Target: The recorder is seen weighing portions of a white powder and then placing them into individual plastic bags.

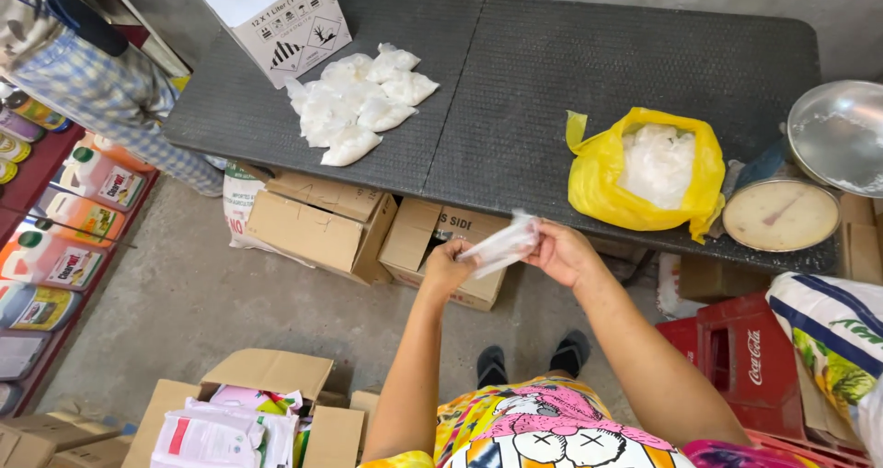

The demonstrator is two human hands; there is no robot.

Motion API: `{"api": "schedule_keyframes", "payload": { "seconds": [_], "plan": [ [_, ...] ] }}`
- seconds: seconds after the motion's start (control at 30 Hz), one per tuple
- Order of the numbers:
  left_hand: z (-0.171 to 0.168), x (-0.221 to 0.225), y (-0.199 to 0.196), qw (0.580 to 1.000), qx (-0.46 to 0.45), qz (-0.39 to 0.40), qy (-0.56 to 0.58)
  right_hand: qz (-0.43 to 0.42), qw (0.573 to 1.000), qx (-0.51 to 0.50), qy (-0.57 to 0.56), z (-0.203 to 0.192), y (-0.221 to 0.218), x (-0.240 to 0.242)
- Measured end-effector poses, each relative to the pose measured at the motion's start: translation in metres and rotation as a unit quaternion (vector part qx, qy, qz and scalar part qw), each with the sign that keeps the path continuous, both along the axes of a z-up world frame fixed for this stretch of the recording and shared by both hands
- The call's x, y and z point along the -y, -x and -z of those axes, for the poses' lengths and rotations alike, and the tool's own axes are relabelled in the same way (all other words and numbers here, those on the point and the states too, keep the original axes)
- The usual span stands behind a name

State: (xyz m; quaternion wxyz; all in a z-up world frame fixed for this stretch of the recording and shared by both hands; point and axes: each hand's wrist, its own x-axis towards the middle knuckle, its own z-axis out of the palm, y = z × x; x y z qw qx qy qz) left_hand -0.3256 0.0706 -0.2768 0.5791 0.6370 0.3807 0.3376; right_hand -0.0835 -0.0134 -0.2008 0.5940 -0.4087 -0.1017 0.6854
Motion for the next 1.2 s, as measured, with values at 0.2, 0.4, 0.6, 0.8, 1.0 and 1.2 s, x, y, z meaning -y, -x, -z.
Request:
{"api": "schedule_keyframes", "payload": {
  "seconds": [0.2, 0.4, 0.6, 0.8, 1.0, 1.2],
  "plan": [
    [-0.065, 0.013, 0.005, 0.92, 0.122, -0.064, 0.368, -0.136, 0.933, 0.332, -0.025, -0.005, 0.025, 0.023],
    [-0.012, 0.015, 0.0, 0.883, 0.233, -0.016, 0.408, -0.076, 0.965, 0.249, 0.032, 0.072, 0.002, 0.026],
    [0.04, 0.011, -0.008, 0.98, 0.027, 0.082, 0.18, 0.025, 0.998, 0.039, 0.048, 0.024, -0.018, 0.033],
    [-0.009, -0.004, -0.065, 0.944, 0.076, 0.013, 0.322, 0.016, 0.986, 0.165, 0.004, -0.022, -0.042, 0.074],
    [-0.104, 0.013, -0.153, 0.867, 0.201, 0.139, 0.434, 0.016, 0.955, 0.293, 0.039, -0.056, -0.099, 0.112],
    [-0.201, 0.037, -0.251, 0.837, 0.28, 0.32, 0.346, 0.28, 0.947, 0.155, -0.036, -0.104, -0.228, 0.164]
  ]
}}
